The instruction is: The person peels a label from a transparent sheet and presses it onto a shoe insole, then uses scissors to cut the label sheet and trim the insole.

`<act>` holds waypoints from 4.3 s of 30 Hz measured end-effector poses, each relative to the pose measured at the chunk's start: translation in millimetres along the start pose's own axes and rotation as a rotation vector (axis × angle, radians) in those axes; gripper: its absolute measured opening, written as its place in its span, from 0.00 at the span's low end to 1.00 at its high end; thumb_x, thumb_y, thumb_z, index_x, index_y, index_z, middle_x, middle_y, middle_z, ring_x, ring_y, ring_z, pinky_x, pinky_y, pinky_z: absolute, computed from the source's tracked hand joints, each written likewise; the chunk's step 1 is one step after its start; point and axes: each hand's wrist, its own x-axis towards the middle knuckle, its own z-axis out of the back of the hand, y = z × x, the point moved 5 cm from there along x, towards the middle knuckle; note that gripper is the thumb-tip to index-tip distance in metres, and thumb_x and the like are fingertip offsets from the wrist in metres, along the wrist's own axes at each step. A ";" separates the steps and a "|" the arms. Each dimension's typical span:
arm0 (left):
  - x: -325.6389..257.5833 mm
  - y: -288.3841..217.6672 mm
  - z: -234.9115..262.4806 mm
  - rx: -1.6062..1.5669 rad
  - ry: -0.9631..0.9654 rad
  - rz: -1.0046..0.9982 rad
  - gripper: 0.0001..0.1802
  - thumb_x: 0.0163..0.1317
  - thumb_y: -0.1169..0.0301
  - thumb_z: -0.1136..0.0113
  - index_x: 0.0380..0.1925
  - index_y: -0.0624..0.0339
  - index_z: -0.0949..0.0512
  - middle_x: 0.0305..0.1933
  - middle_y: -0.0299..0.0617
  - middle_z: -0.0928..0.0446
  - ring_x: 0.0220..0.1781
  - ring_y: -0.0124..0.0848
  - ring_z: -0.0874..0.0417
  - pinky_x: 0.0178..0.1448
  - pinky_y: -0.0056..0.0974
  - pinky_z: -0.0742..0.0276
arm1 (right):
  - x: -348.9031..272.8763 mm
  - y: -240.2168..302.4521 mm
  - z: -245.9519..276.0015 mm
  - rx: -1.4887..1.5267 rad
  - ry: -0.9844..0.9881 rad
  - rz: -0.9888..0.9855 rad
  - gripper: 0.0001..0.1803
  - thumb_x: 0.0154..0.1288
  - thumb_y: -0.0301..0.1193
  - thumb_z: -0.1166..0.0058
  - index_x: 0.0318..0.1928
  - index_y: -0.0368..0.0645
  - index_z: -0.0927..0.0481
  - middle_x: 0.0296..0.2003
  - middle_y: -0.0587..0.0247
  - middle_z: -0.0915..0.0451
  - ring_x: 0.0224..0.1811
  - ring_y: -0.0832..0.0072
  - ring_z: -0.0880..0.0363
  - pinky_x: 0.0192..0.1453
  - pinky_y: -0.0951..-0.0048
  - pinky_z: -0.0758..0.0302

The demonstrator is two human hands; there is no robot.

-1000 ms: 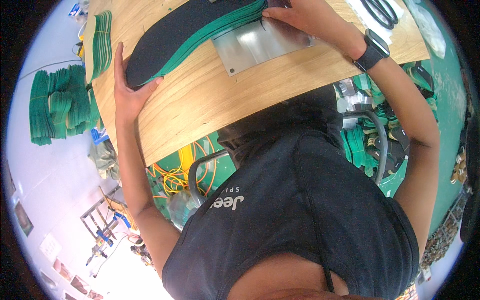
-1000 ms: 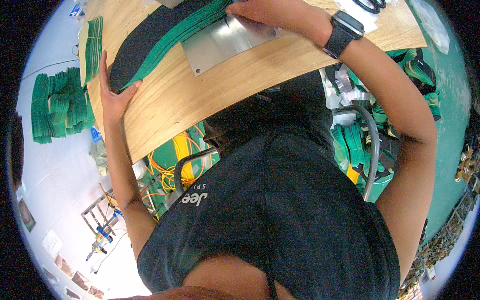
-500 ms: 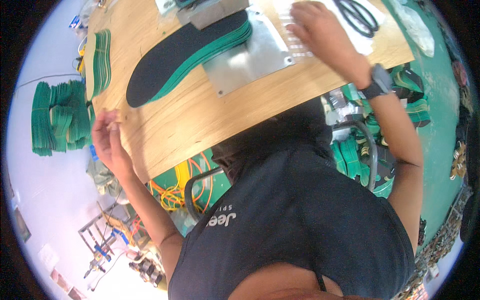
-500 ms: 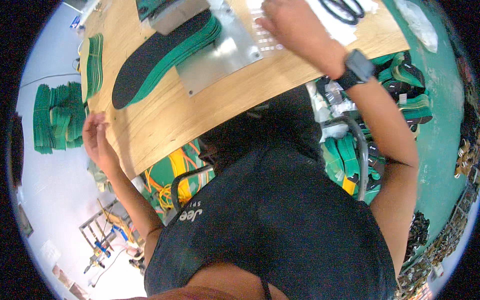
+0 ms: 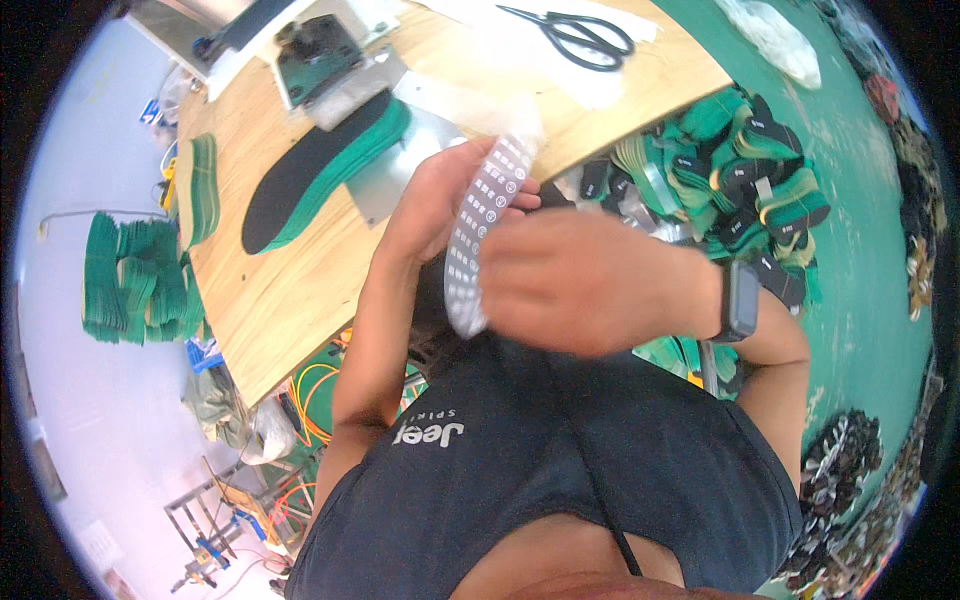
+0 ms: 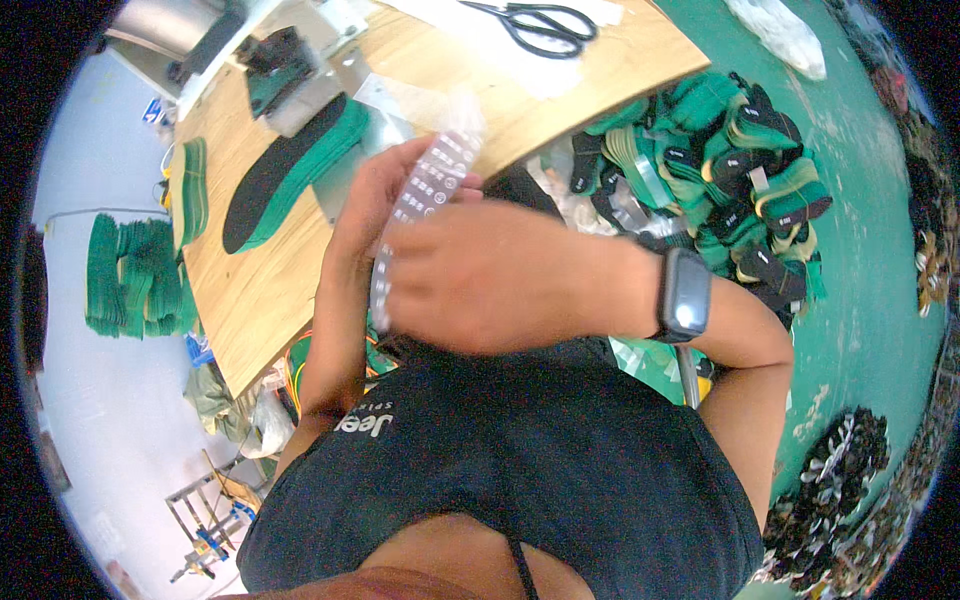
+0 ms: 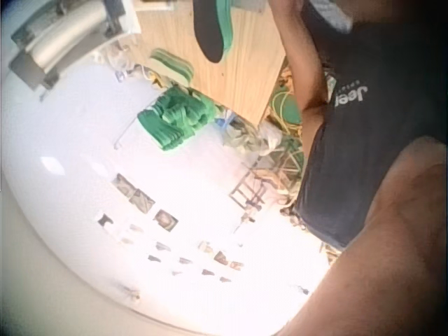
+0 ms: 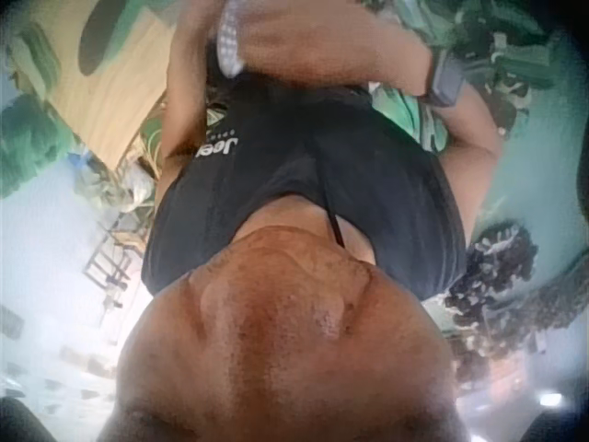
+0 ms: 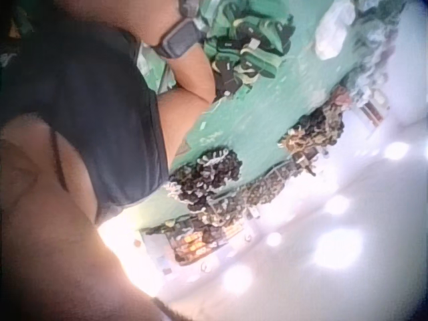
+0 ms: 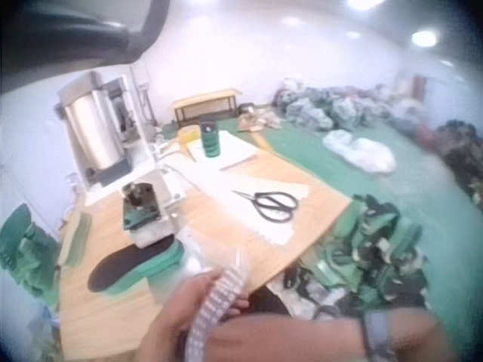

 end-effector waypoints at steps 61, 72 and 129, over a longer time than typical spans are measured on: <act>-7.8 -13.2 20.3 0.071 -0.382 -0.343 0.09 0.64 0.69 0.37 0.35 0.66 0.20 0.24 0.41 0.20 0.22 0.24 0.20 0.25 0.26 0.25 | -138.7 -39.9 -25.8 0.841 -0.340 -1.156 0.53 0.51 0.55 0.29 0.69 0.39 0.37 0.37 0.71 0.28 0.38 0.81 0.32 0.42 0.79 0.34; -8.6 -8.6 13.3 0.080 -0.331 -0.293 0.09 0.67 0.68 0.40 0.37 0.63 0.21 0.26 0.46 0.17 0.20 0.28 0.18 0.24 0.28 0.23 | -130.6 -62.4 -52.1 0.879 -0.186 -1.199 0.57 0.49 0.65 0.34 0.71 0.39 0.37 0.35 0.71 0.32 0.35 0.83 0.35 0.38 0.82 0.38; -3.8 -27.6 16.1 1.049 -0.492 -0.763 0.11 0.64 0.67 0.38 0.40 0.63 0.18 0.56 0.53 0.20 0.61 0.46 0.22 0.63 0.42 0.30 | -143.9 -75.8 26.0 0.036 -0.463 -1.146 0.34 0.64 0.56 0.40 0.59 0.43 0.22 0.22 0.78 0.28 0.21 0.89 0.31 0.25 0.84 0.38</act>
